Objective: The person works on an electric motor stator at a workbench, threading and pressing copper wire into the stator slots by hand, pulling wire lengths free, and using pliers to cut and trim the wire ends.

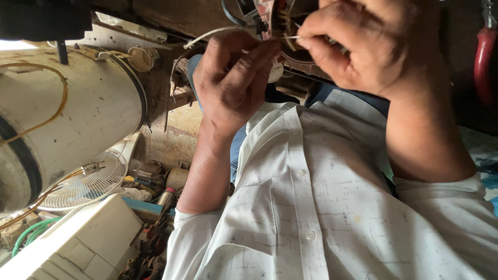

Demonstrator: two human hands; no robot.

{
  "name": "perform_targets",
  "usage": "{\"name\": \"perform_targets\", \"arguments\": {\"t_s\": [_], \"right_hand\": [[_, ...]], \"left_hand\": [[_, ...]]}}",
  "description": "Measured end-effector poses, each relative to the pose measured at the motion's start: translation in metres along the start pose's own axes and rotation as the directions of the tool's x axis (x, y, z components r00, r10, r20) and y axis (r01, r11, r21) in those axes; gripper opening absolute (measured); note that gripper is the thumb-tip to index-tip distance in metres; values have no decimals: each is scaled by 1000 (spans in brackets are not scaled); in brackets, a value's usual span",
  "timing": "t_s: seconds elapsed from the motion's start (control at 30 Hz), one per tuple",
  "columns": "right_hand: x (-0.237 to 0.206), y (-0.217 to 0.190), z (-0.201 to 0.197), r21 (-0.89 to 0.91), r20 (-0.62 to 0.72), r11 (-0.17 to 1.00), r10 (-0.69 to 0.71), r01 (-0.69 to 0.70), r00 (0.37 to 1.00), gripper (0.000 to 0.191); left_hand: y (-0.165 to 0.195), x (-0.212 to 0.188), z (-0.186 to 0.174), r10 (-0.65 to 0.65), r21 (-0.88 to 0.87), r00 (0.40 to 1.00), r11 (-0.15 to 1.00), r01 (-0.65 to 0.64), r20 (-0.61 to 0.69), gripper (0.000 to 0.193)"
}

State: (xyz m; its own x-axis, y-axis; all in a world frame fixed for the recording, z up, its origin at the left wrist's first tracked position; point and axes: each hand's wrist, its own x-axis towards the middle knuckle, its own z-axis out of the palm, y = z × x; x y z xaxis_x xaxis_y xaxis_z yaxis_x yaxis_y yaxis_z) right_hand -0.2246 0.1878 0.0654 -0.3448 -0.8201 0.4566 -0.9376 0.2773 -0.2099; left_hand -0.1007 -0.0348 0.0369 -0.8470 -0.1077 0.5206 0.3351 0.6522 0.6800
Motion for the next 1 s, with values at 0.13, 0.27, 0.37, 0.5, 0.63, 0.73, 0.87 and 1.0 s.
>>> {"name": "perform_targets", "arguments": {"t_s": [0.13,0.27,0.37,0.5,0.63,0.73,0.87,1.0], "right_hand": [[-3,8,-1,53,-16,999,7,-6,1000,7],[-9,10,-3,26,-23,1000,14,-13,1000,7],[-9,11,-3,64,-33,998,10,-7,999,9],[-2,12,1,232,-43,973,2,8,999,12],[-4,2,-8,78,7,994,75,-75,997,21],[-10,-9,-11,-81,78,979,194,-187,978,27],[-16,-13,-7,-58,110,952,307,-302,945,24],[-20,-14,-16,-25,101,945,327,-326,940,23]], "left_hand": [[-2,9,-7,134,159,990,977,-140,49,35],[-1,16,-15,227,253,964,933,-256,136,37],[1,21,-19,268,292,937,898,-328,225,36],[4,25,-18,202,321,943,904,-283,264,23],[6,24,-24,195,386,926,867,-317,322,29],[5,24,-27,200,412,909,841,-351,366,33],[5,26,-27,198,411,907,841,-353,372,33],[6,25,-27,195,404,916,851,-336,352,31]]}}
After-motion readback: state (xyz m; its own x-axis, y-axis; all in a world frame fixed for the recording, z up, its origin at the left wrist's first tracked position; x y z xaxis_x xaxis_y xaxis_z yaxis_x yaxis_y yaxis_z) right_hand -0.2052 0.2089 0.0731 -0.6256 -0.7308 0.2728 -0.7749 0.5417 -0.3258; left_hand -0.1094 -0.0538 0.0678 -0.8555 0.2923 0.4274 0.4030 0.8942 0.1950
